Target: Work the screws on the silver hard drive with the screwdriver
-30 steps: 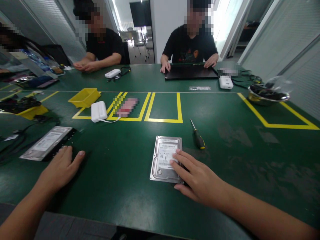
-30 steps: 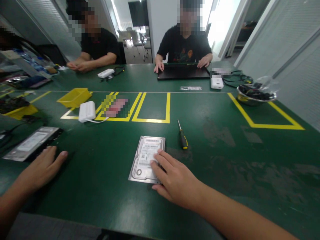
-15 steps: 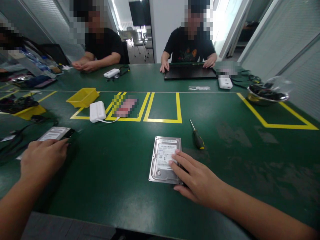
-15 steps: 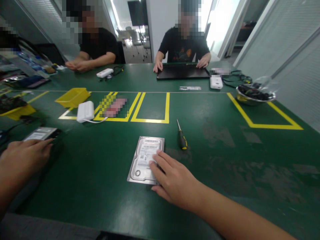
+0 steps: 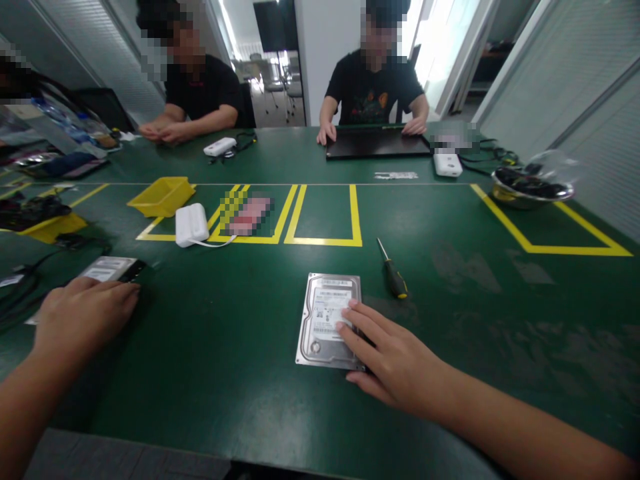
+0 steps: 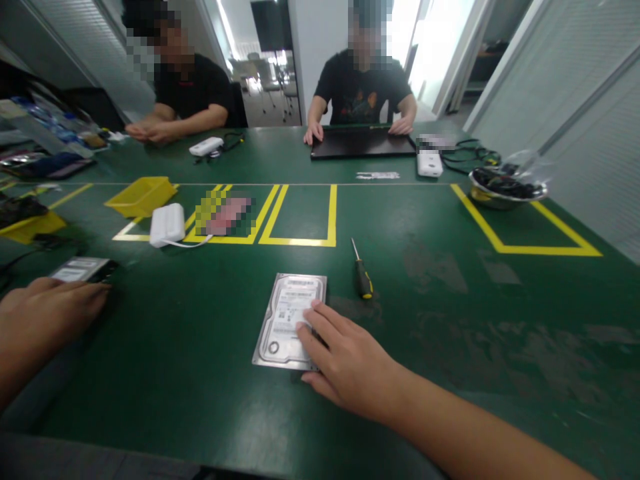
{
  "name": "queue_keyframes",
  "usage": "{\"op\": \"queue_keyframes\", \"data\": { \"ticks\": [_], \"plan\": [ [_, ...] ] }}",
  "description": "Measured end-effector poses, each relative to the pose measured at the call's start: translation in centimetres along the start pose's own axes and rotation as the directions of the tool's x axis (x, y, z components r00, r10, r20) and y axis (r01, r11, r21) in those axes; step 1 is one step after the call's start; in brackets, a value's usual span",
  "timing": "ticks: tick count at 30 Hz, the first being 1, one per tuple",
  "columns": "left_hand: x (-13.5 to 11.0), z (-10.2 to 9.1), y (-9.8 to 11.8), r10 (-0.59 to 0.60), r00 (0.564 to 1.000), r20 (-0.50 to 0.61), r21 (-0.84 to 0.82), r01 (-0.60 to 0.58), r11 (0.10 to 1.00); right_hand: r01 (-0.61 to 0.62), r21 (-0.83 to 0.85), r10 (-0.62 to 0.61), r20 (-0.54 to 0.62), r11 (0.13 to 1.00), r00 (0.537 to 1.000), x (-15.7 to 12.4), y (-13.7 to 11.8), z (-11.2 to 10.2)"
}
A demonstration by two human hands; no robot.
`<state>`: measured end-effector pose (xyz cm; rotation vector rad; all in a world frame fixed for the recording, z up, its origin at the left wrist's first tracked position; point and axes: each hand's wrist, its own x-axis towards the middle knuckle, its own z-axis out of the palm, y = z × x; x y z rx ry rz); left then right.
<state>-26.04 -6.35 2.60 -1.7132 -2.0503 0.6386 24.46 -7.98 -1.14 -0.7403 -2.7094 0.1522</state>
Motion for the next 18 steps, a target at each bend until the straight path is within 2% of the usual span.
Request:
{"op": "queue_keyframes", "data": {
  "ticks": [3, 7, 8, 10, 15, 18],
  "plan": [
    [0.3, -0.6, 0.1, 0.020, 1.000, 0.005, -0.013, -0.020, 1.000, -0.001, -0.002, 0.001, 0.000, 1.000, 1.000, 0.0, 0.1, 0.0],
    [0.4, -2.4, 1.8, -0.017, 0.990, -0.142, -0.064, 0.008, 0.998, -0.013, 0.009, 0.013, 0.007, 1.000, 1.000, 0.0, 0.0, -0.1],
    [0.4, -3.0, 2.4, 0.040, 0.980, -0.196, -0.084, -0.057, 0.995, -0.023, 0.010, 0.023, 0.007, 1.000, 1.000, 0.1, -0.1, -0.1],
    [0.4, -4.4, 3.8, 0.063, 0.955, -0.290, -0.151, -0.111, 0.982, -0.035, 0.010, 0.035, 0.002, 0.999, 0.999, 0.1, -0.1, -0.1],
    [0.3, -8.6, 7.2, 0.069, 0.936, -0.345, -0.375, -0.205, 0.904, -0.027, 0.028, 0.027, 0.002, 0.999, 1.000, 0.1, -0.1, -0.1],
    [0.0, -11.2, 9.3, 0.093, 0.915, -0.392, -0.508, -0.300, 0.807, -0.029, 0.036, 0.028, 0.014, 0.999, 1.000, 0.2, -0.1, -0.2]
  ]
}}
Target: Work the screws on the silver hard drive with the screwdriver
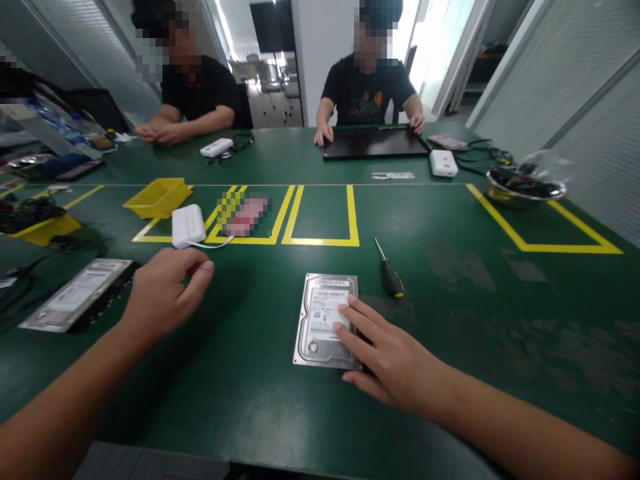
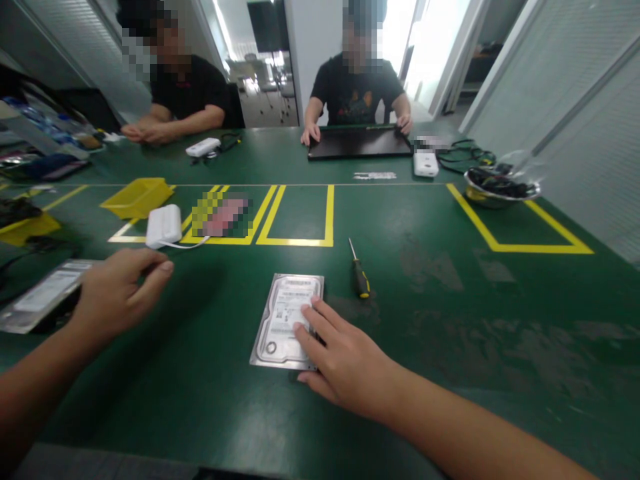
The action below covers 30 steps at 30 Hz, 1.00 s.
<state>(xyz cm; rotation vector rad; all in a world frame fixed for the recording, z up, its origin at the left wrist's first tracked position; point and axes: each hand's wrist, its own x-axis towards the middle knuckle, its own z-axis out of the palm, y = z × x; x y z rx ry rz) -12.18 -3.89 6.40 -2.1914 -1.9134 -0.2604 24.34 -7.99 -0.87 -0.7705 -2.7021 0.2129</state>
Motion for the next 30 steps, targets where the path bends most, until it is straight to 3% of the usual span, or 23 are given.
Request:
{"op": "queue_keyframes", "data": {
  "ticks": [4, 7, 13, 21, 30],
  "plan": [
    [1.1, -0.1, 3.6, 0.147, 0.989, -0.011, -0.285, -0.144, 0.948, -0.002, 0.000, 0.002, 0.014, 1.000, 1.000, 0.1, 0.0, -0.1],
    [1.8, 0.5, 6.0, 0.328, 0.942, -0.067, -0.464, -0.321, 0.826, 0.005, 0.000, -0.005, 0.014, 1.000, 1.000, 0.1, 0.1, 0.0],
    [3.0, 1.6, 10.0, 0.451, 0.876, -0.171, -0.614, -0.453, 0.646, 0.026, -0.006, -0.026, 0.002, 1.000, 1.000, 0.0, 0.1, 0.0],
    [4.4, 2.8, 12.8, 0.503, 0.841, -0.200, -0.653, -0.497, 0.571, 0.019, -0.023, -0.019, 0.014, 1.000, 1.000, 0.1, -0.1, 0.0],
    [7.7, 4.1, 14.6, 0.588, 0.807, -0.059, -0.697, -0.455, 0.555, 0.011, -0.008, -0.011, 0.017, 1.000, 1.000, 0.1, 0.0, 0.0]
  ]
}}
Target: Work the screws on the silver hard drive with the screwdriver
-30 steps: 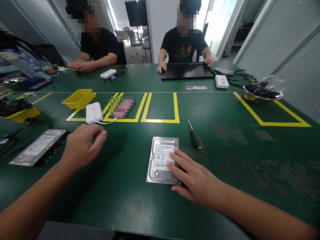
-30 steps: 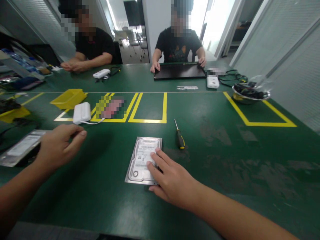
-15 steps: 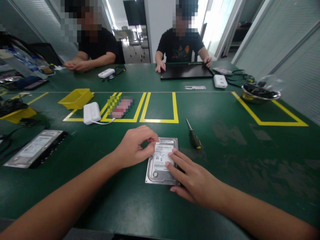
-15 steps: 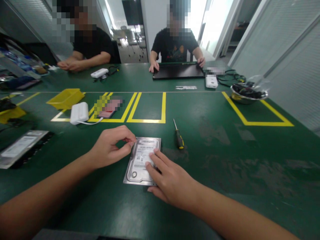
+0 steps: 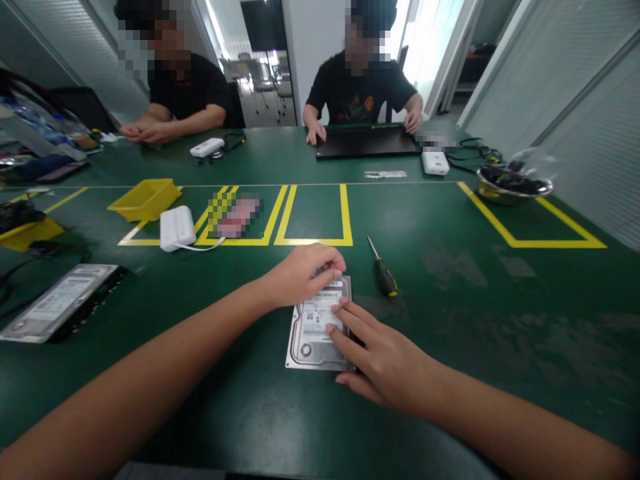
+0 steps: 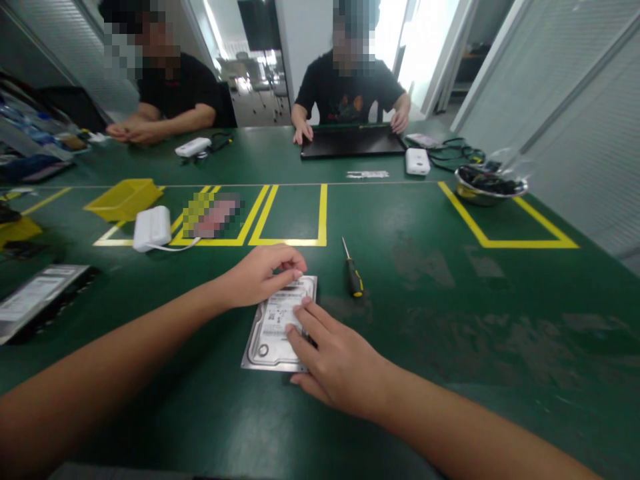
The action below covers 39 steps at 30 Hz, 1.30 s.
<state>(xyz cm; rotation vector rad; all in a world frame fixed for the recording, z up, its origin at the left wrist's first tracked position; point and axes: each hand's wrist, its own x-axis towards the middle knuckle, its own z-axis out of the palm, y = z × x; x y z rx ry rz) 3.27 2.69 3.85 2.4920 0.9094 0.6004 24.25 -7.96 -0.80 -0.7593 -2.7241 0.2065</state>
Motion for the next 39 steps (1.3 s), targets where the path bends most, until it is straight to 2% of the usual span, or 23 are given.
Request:
{"op": "queue_keyframes", "data": {
  "ticks": [6, 13, 18, 28, 34, 39],
  "plan": [
    [2.4, 0.1, -1.0, 0.029, 0.987, 0.161, 0.039, -0.036, 0.999, 0.016, -0.007, -0.016, -0.006, 1.000, 1.000, 0.1, 0.0, -0.1],
    [4.3, 0.9, -2.7, -0.027, 0.951, 0.308, -0.100, 0.060, 0.993, 0.017, -0.007, -0.017, -0.008, 1.000, 1.000, 0.2, 0.0, -0.1],
    [4.9, 1.3, -3.3, -0.071, 0.918, 0.390, -0.136, 0.134, 0.982, 0.012, -0.003, -0.012, -0.007, 1.000, 1.000, 0.2, 0.0, -0.2],
    [5.3, 0.9, -3.2, -0.070, 0.902, 0.426, -0.102, 0.125, 0.987, 0.015, -0.006, -0.015, -0.008, 1.000, 1.000, 0.1, 0.1, -0.1],
    [5.7, 0.4, -2.6, -0.052, 0.898, 0.437, -0.023, 0.069, 0.997, 0.013, -0.013, -0.013, 0.001, 1.000, 1.000, 0.1, 0.1, -0.1],
    [6.1, 0.4, -2.4, -0.116, 0.876, 0.467, 0.000, 0.132, 0.991, 0.015, -0.007, -0.015, -0.007, 1.000, 1.000, 0.1, 0.2, 0.0]
  ]
}}
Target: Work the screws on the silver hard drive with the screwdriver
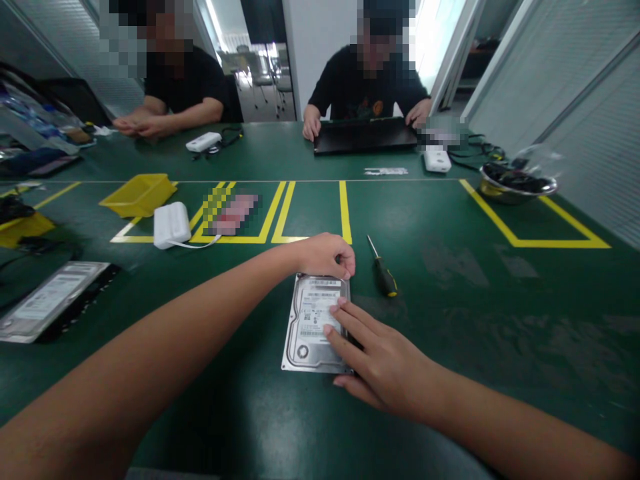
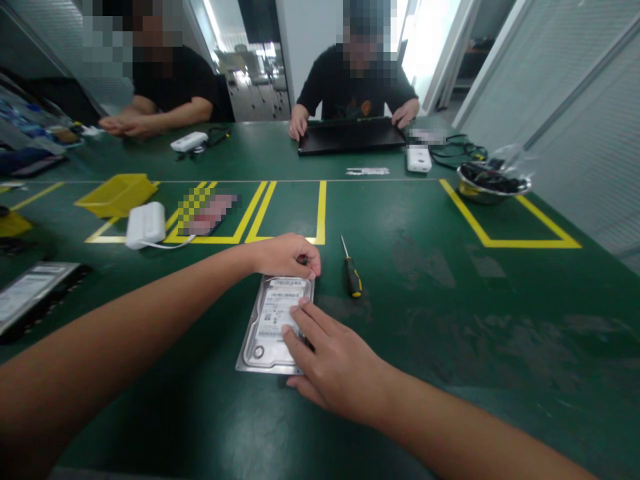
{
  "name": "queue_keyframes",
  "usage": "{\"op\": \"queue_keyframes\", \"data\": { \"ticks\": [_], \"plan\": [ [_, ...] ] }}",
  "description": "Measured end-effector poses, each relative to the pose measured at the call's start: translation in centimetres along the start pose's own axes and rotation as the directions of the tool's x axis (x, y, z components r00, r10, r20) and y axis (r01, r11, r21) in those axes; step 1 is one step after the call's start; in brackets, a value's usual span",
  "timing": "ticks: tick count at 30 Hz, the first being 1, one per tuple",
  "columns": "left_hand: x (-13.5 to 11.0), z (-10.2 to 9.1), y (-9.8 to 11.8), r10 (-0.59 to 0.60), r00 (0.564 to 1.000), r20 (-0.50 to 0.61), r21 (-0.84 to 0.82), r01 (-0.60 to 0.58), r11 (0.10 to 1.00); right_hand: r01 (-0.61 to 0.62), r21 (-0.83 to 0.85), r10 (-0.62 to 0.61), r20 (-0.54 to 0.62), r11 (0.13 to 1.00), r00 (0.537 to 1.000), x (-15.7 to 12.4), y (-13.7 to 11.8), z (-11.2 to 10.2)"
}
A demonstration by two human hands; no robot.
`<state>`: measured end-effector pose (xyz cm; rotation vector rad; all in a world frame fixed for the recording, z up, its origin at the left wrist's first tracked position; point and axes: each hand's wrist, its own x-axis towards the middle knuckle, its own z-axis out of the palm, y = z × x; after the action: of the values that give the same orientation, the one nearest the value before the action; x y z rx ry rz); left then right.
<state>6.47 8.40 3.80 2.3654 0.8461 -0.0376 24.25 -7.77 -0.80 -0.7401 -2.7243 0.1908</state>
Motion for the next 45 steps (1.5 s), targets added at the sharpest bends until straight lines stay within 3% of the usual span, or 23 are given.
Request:
{"op": "queue_keyframes", "data": {
  "ticks": [8, 16, 21, 27, 32, 35, 38, 41, 45],
  "plan": [
    [0.5, 0.3, -0.1, -0.105, 0.994, 0.019, -0.066, 0.106, 0.992, 0.002, -0.008, -0.002, 0.011, 1.000, 1.000, 0.0, 0.0, 0.0],
    [0.8, 0.5, -0.7, -0.181, 0.977, 0.112, -0.303, 0.207, 0.930, -0.002, 0.013, 0.002, 0.003, 1.000, 1.000, 0.0, 0.0, -0.2],
    [0.8, 0.4, -0.8, -0.240, 0.958, 0.154, -0.365, 0.281, 0.888, -0.004, 0.008, 0.004, 0.003, 1.000, 1.000, -0.1, 0.0, -0.1],
    [0.4, 0.4, -0.4, -0.225, 0.966, 0.128, -0.345, 0.256, 0.903, 0.003, -0.012, -0.003, 0.002, 1.000, 1.000, 0.0, -0.1, -0.3],
    [-1.0, 0.5, 0.6, -0.258, 0.966, -0.033, -0.312, 0.235, 0.920, 0.004, -0.017, -0.004, -0.005, 1.000, 1.000, 0.1, -0.1, -0.3],
    [-2.7, 0.9, 1.7, -0.263, 0.938, -0.225, -0.120, 0.241, 0.963, -0.002, -0.020, 0.002, -0.009, 1.000, 1.000, 0.0, -0.1, -0.2],
    [-4.8, 2.0, 2.6, -0.165, 0.911, -0.377, 0.099, 0.217, 0.971, 0.005, -0.030, -0.006, -0.014, 1.000, 1.000, 0.0, 0.1, -0.1],
    [-6.4, 3.5, 3.4, -0.115, 0.890, -0.442, 0.231, 0.237, 0.944, 0.013, -0.035, -0.014, -0.034, 0.999, 0.999, 0.0, 0.2, 0.1],
    [-7.2, 5.2, 4.1, -0.096, 0.864, -0.495, 0.273, 0.260, 0.926, 0.051, -0.029, -0.054, -0.088, 0.998, 0.995, 0.0, 0.5, 0.0]
  ]
}}
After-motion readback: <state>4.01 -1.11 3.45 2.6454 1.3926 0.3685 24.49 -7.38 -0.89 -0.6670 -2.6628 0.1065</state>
